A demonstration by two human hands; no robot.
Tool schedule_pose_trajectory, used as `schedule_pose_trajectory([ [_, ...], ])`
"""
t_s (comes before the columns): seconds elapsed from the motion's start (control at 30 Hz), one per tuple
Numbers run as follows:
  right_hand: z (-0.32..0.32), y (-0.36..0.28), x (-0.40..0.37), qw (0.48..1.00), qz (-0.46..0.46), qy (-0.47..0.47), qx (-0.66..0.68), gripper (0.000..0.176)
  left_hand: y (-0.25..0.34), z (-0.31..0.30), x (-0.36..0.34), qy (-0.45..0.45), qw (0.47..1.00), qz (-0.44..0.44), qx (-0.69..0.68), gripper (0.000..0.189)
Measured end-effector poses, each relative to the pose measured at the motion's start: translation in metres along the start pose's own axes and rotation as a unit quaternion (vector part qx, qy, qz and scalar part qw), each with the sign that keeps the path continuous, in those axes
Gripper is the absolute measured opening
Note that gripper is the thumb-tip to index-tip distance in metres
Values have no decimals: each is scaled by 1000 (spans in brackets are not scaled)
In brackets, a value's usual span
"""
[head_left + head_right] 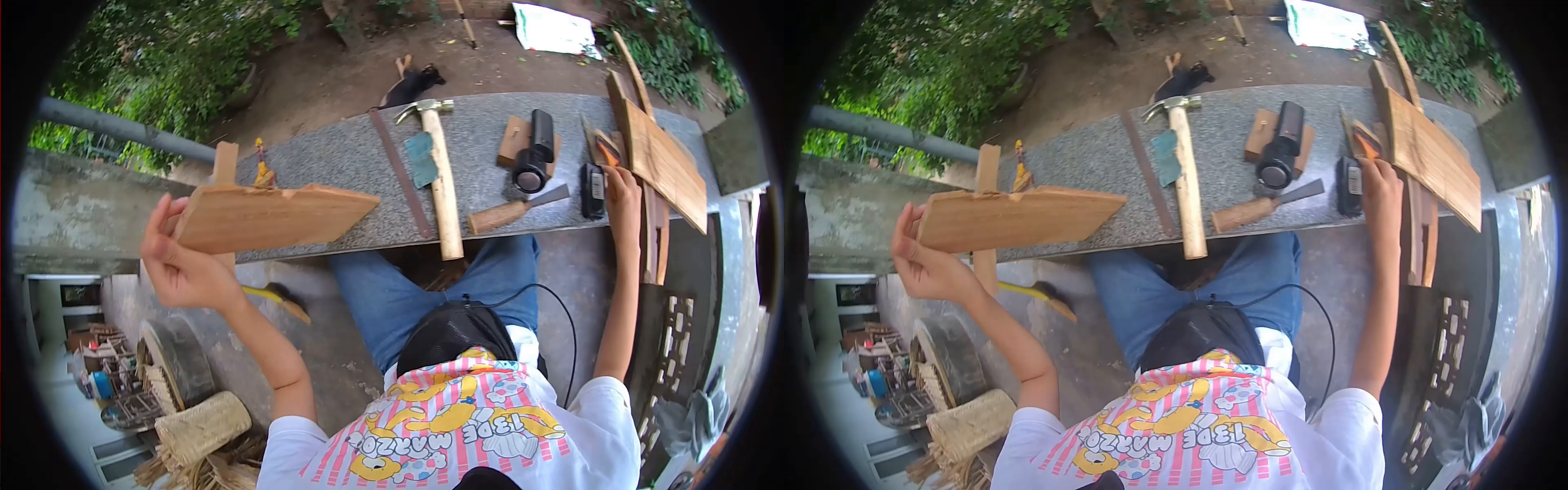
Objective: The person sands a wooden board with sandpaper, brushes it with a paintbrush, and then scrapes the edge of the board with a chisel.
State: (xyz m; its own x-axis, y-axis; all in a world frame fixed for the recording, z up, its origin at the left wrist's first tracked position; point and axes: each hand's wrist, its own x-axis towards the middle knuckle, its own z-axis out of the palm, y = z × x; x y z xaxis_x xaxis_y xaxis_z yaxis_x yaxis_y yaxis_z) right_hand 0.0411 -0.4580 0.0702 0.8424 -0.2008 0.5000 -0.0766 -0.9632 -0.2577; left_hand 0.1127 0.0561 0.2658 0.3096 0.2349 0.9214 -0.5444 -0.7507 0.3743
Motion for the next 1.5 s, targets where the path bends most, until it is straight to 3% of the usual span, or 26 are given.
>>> schedule_pose_trajectory([
  [0.17, 11, 12, -4, 997, 0, -57, -42, 26, -8, -10, 2, -90, 993, 72, 9, 52],
  [0.23, 9, 10, -7, 996, 7, -79, -51, 31, -5, -7, 2, -85, 996, 36, 4, 50],
  [0.33, 2, 8, -12, 994, 21, -97, -39, 57, 1, -6, 4, -95, 995, -17, 16, 47],
  [0.37, -5, -3, -12, 994, 17, -99, -36, 57, 1, -6, 4, -94, 995, -19, 21, 47],
  [0.43, -23, -40, -11, 999, -9, -9, -50, 50, 0, -7, 5, -99, 994, -38, 40, 45],
  [0.5, -33, -73, -18, 999, -29, 0, -38, 46, -4, -7, 5, -95, 994, -46, 32, 45],
  [0.57, -36, -103, -27, 996, -61, -16, 63, 44, -6, -7, 5, -92, 994, -54, 21, 44],
  [0.63, -33, -135, -38, 972, -111, -112, 176, 43, -4, -5, 5, -82, 995, -57, 4, 45],
  [0.77, -4, -173, -49, 950, -143, -184, 209, 46, -2, -5, 4, -79, 994, -69, 14, 45],
  [1.0, 23, -182, -44, 955, -198, -152, 163, 49, 4, -14, 3, -104, 992, -48, 52, 51],
  [1.33, 38, -180, -40, 953, -192, -175, 157, 49, 6, -14, 2, -114, 991, -53, 46, 51],
  [1.5, 47, -179, -44, 955, -202, -186, 111, 39, 5, -14, 2, -111, 991, -61, 45, 51],
])
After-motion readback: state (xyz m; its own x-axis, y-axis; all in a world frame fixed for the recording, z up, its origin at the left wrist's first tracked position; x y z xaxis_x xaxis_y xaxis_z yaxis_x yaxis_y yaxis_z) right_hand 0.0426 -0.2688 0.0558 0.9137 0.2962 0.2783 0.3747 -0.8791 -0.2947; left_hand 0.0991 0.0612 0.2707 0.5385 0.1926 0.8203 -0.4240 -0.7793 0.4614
